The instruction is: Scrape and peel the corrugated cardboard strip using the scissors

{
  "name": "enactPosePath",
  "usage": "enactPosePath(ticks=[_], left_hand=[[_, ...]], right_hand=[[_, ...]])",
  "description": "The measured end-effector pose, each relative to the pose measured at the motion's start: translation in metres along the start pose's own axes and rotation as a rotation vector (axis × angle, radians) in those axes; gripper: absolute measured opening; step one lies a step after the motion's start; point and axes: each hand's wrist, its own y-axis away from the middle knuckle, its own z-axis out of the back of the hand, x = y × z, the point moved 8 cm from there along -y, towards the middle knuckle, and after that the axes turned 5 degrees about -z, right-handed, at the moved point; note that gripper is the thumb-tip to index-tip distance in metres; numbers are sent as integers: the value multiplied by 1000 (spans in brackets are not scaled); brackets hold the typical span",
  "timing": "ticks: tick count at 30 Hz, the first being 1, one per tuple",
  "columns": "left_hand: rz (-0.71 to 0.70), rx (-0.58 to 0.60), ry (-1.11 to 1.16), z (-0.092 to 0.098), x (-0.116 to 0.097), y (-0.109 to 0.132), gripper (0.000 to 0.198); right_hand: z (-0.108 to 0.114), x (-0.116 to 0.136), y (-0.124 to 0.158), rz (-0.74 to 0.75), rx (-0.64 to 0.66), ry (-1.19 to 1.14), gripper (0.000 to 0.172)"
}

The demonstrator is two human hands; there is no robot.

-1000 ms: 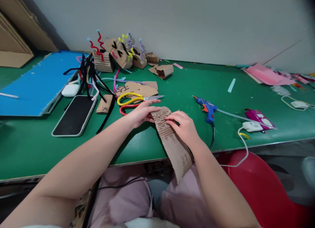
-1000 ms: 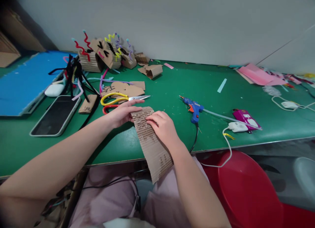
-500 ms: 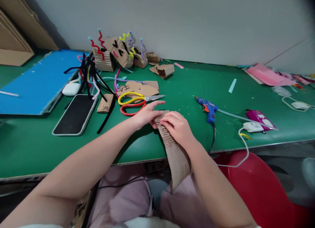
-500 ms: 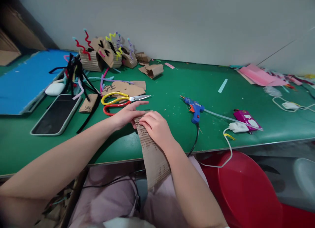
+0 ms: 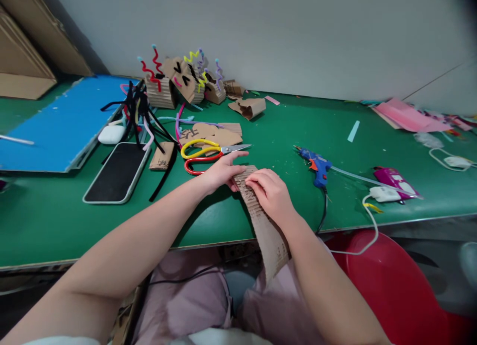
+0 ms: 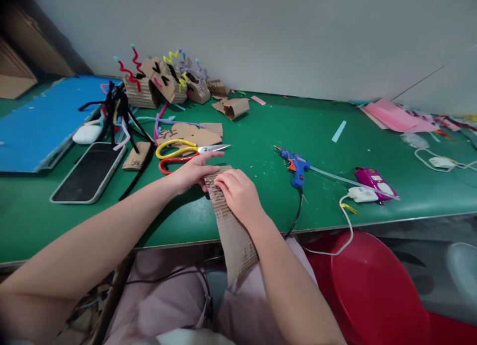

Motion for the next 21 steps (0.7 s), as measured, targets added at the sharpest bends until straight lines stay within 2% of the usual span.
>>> enactPosePath(ticks=[10,21], left_hand=[[54,81,49,-13,10,3,59],[75,62,33,-14,9,3,58]], right_hand=[[-7,3,1,10,108,-36,19],[-10,8,0,38,67,35,18]])
